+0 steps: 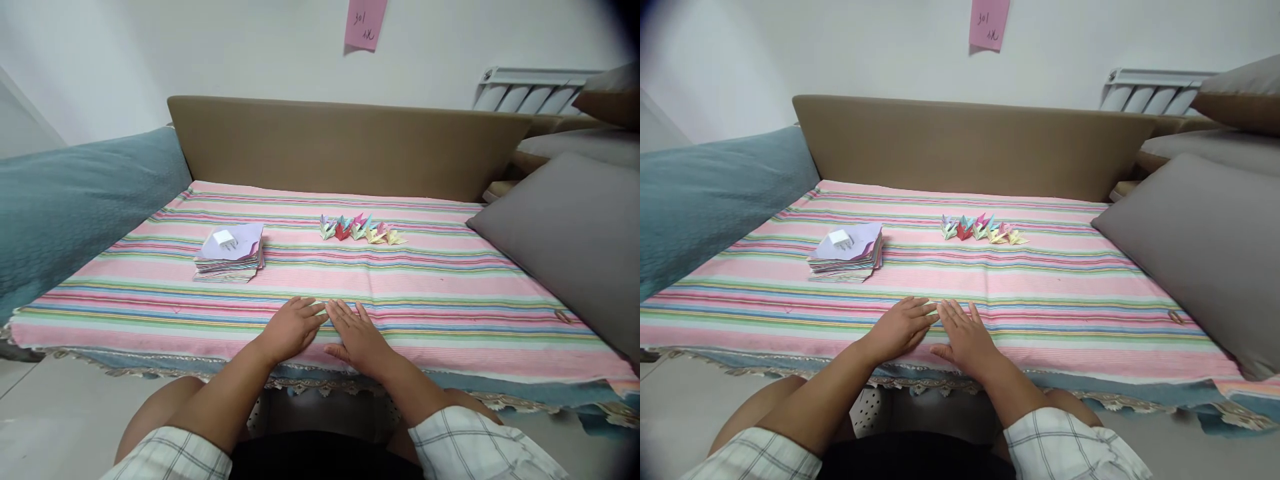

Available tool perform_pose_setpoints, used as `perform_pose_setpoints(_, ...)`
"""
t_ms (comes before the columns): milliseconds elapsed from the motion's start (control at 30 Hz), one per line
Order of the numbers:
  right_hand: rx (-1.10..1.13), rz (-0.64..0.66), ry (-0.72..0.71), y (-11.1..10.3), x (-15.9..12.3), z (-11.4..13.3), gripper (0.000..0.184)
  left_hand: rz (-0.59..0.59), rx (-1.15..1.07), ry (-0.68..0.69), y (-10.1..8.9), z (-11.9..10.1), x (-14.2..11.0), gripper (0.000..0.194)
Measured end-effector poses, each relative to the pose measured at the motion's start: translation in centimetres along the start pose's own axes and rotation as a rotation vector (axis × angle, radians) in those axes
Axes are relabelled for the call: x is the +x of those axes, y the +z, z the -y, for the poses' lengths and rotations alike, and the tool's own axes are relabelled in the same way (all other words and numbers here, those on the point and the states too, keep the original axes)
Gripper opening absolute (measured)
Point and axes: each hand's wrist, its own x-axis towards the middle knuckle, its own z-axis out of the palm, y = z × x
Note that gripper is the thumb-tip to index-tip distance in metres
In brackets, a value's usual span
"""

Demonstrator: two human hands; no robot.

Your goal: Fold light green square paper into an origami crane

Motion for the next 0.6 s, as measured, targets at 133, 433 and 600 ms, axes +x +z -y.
perform_pose_setpoints(133, -0.005, 0.003, 0.005, -0.1, 0.0, 0.0, 0.063, -0.075, -0.041, -0.054, -0.2, 0.5, -0.7, 0.025)
perform_pose_setpoints(433, -0.009, -0.074, 0.039, -0.3, 0.6, 0.6, 0.055, -0.102, -0.118, -0.321, -0.2, 1.1, -1.1, 0.015)
perform_pose_setpoints(600, 0.026, -0.141, 0.059, -0.3, 1.0, 0.5, 0.039, -0.079, -0.175, -0.423, -0.7, 1.0, -1.0, 0.016)
